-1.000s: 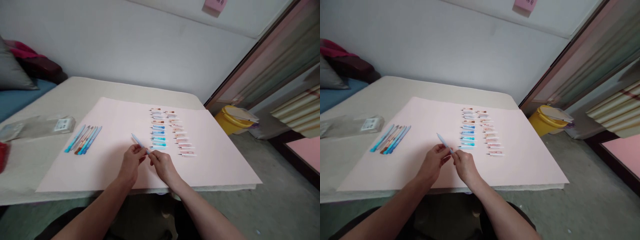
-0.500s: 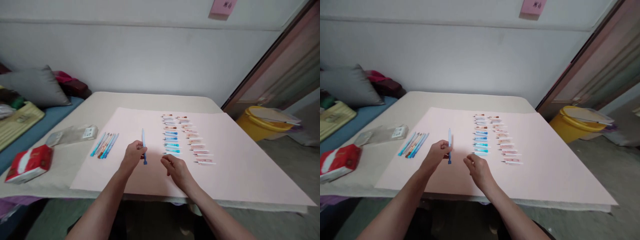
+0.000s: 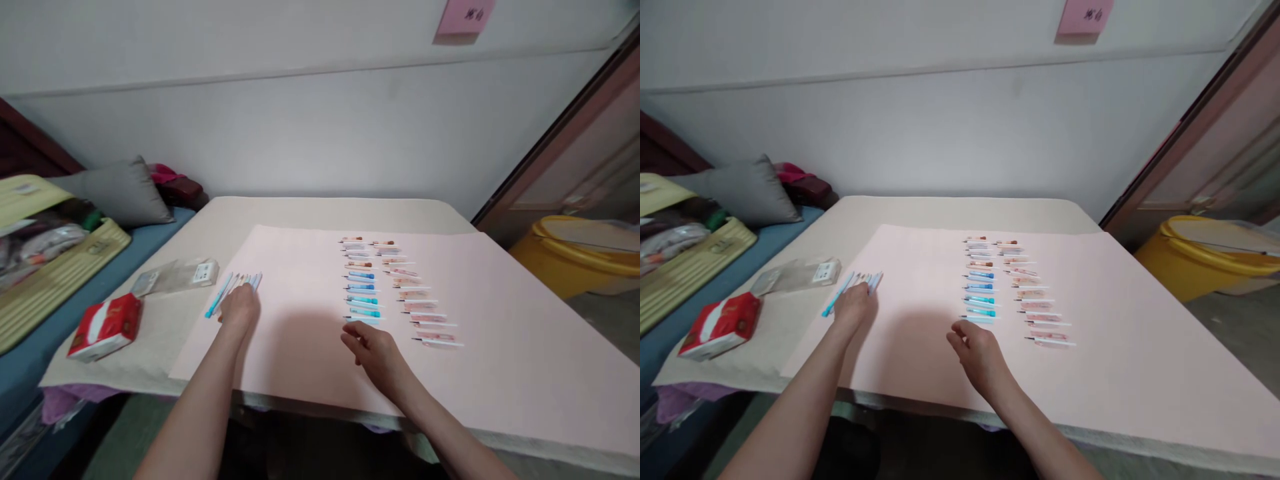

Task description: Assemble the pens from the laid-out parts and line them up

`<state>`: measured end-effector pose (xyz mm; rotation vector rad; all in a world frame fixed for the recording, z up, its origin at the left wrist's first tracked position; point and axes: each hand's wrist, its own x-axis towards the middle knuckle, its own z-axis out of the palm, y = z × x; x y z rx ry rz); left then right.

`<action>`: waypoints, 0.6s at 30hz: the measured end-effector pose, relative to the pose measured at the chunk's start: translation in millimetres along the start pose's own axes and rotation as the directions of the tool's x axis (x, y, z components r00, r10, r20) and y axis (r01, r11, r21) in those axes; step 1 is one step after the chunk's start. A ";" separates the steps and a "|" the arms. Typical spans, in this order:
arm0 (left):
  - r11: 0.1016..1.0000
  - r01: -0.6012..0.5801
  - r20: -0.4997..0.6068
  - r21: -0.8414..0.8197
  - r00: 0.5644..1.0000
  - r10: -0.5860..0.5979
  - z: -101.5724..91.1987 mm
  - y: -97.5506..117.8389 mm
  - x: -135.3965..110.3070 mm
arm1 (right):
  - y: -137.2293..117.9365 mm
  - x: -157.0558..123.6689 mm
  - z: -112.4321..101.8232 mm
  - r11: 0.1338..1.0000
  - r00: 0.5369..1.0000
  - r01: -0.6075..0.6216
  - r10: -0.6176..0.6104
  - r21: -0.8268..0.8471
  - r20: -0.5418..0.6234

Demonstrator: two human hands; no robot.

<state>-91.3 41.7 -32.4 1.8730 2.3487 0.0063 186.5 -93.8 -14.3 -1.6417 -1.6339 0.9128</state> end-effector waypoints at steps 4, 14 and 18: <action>1.000 -0.001 -0.026 -0.005 1.000 0.001 3.1 -3.0 0.9 | 0.1 0.1 -1.9 1.000 1.000 0.001 0.000 -0.013 0.015; 0.992 -0.013 -0.103 -0.124 0.995 0.001 3.5 -9.0 -2.7 | 1.8 0.4 -1.9 0.999 1.000 0.023 -0.022 -0.038 0.017; 0.993 -0.011 -0.096 -0.117 0.995 0.000 -1.8 -7.2 -1.1 | -0.5 2.4 -11.8 1.000 0.999 0.025 -0.026 -0.011 -0.022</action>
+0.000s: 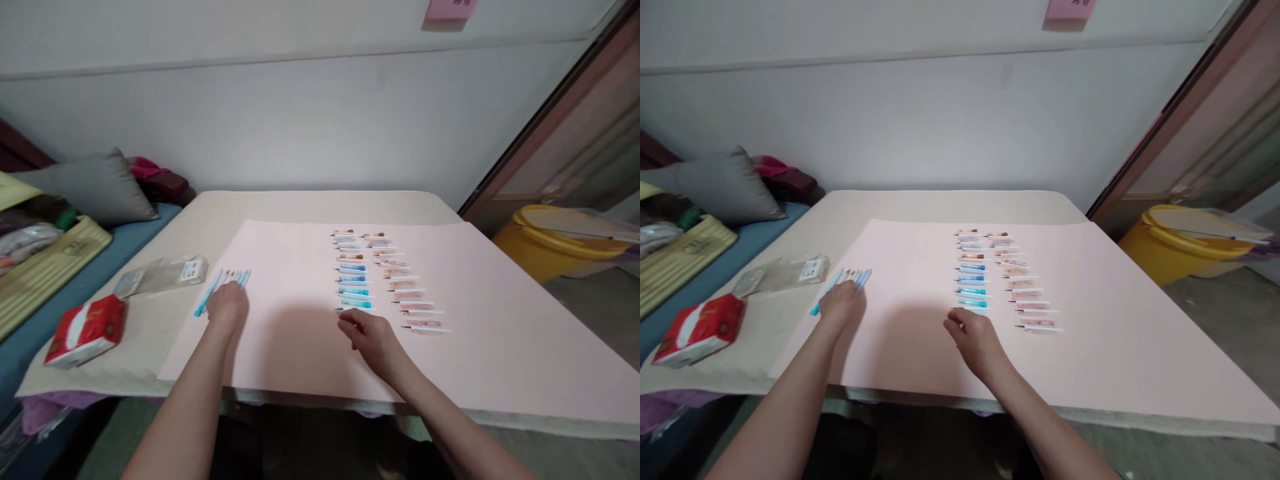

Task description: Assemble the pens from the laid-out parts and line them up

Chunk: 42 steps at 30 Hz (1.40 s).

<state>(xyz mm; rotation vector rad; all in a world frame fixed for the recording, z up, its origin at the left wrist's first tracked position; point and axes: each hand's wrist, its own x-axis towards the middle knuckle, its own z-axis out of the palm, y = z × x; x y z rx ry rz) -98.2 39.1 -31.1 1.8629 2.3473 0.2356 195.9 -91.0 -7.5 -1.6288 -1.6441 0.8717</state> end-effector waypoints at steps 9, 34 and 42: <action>0.949 -0.162 -0.111 -0.272 0.984 0.136 -33.0 34.9 -21.6 | -3.4 11.4 -52.1 1.000 0.968 0.001 0.002 0.010 -0.251; -0.152 0.714 0.676 -0.683 0.697 0.239 46.0 130.5 -135.3 | 29.3 8.5 3.0 0.602 0.994 0.088 -0.002 -0.794 0.108; -0.167 0.715 0.689 -0.679 0.699 0.192 53.3 133.3 -150.9 | 28.5 8.9 -9.2 0.574 0.990 0.076 0.054 -0.815 0.131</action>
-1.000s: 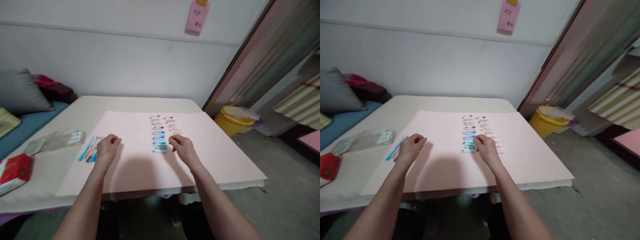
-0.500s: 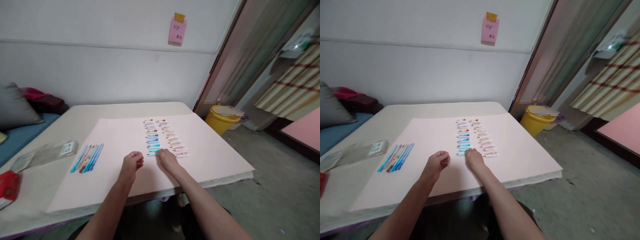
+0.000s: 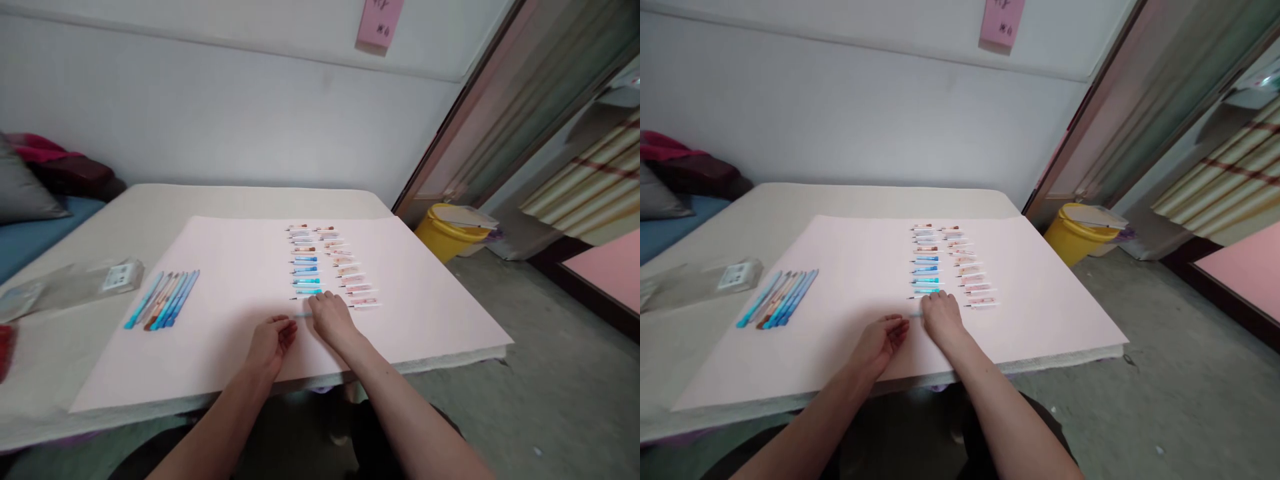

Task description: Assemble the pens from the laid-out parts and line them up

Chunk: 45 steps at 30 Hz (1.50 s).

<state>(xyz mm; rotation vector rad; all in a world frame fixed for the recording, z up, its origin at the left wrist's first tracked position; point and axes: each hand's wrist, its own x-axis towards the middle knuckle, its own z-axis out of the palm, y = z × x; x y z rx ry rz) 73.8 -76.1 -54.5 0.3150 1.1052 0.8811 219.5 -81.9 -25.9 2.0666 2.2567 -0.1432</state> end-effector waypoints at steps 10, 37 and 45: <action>1.000 0.024 0.015 0.016 1.000 -0.024 10.3 -7.4 -10.1 | -2.9 0.3 0.0 0.998 0.996 -0.009 0.003 0.067 0.087; 0.950 -0.103 -0.123 -0.295 0.990 0.069 5.5 44.8 17.4 | 5.6 7.4 0.0 0.996 0.999 0.025 -0.023 0.089 -0.024; 0.950 -0.097 -0.105 -0.298 0.992 0.068 5.3 48.2 17.5 | 6.1 7.4 -0.2 0.996 0.999 0.041 -0.040 0.082 -0.011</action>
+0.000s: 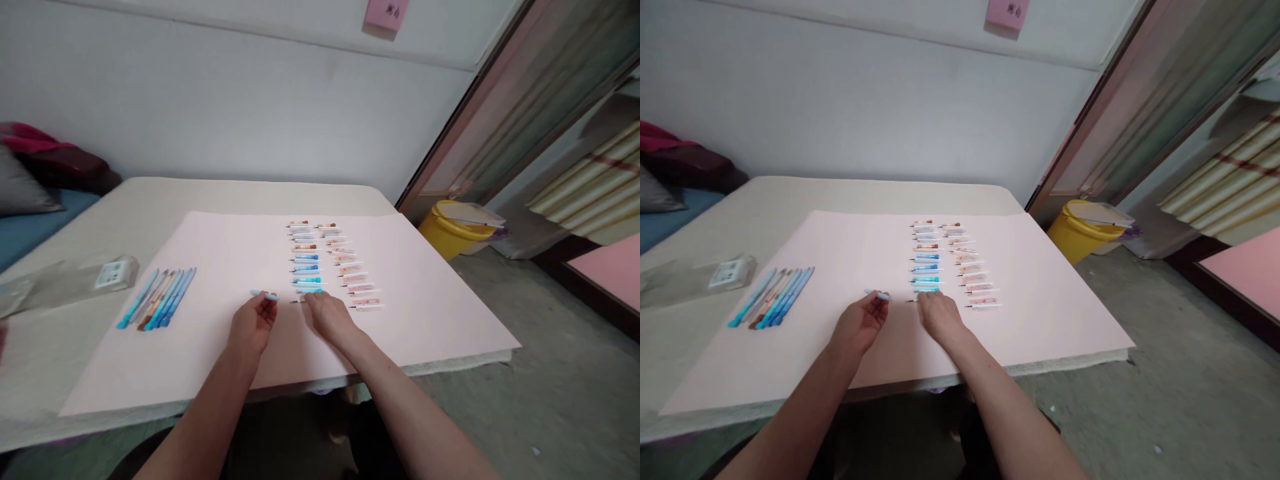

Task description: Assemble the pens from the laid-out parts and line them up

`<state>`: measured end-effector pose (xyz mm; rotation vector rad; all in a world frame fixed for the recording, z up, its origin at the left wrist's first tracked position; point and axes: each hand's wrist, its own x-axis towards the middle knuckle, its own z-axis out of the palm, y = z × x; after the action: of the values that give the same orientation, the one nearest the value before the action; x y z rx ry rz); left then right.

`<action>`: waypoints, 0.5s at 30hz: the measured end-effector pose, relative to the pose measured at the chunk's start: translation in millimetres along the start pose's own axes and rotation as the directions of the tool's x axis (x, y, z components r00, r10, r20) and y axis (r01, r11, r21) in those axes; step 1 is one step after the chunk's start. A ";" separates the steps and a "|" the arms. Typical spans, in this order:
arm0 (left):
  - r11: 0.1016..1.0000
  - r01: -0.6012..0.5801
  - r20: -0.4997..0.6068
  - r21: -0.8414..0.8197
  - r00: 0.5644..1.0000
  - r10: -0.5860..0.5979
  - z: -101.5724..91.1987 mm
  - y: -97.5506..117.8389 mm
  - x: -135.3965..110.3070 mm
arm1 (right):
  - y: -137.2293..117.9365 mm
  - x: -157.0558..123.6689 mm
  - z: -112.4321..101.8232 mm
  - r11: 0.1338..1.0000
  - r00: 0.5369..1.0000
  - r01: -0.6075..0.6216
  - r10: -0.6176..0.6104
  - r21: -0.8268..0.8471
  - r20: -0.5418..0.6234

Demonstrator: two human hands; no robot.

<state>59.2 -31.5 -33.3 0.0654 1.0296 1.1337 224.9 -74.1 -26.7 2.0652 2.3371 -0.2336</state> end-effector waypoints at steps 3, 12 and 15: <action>1.000 0.002 -0.001 0.011 1.000 -0.002 -2.0 2.1 0.1 | 3.3 -2.5 -3.2 0.999 0.999 -0.027 0.026 -0.023 -0.033; 1.000 0.003 0.000 0.025 1.000 -0.003 -4.0 7.1 0.2 | 3.5 -1.3 -0.3 0.997 0.992 -0.058 0.064 -0.059 0.107; 1.000 0.010 0.015 0.011 1.000 -0.010 -3.8 12.1 3.0 | -0.9 -6.0 -5.8 0.999 0.996 -0.027 0.030 -0.045 0.087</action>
<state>48.0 -25.1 -31.1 0.0770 1.0216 1.1168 225.2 -79.4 -20.2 2.0236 2.2406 -0.2641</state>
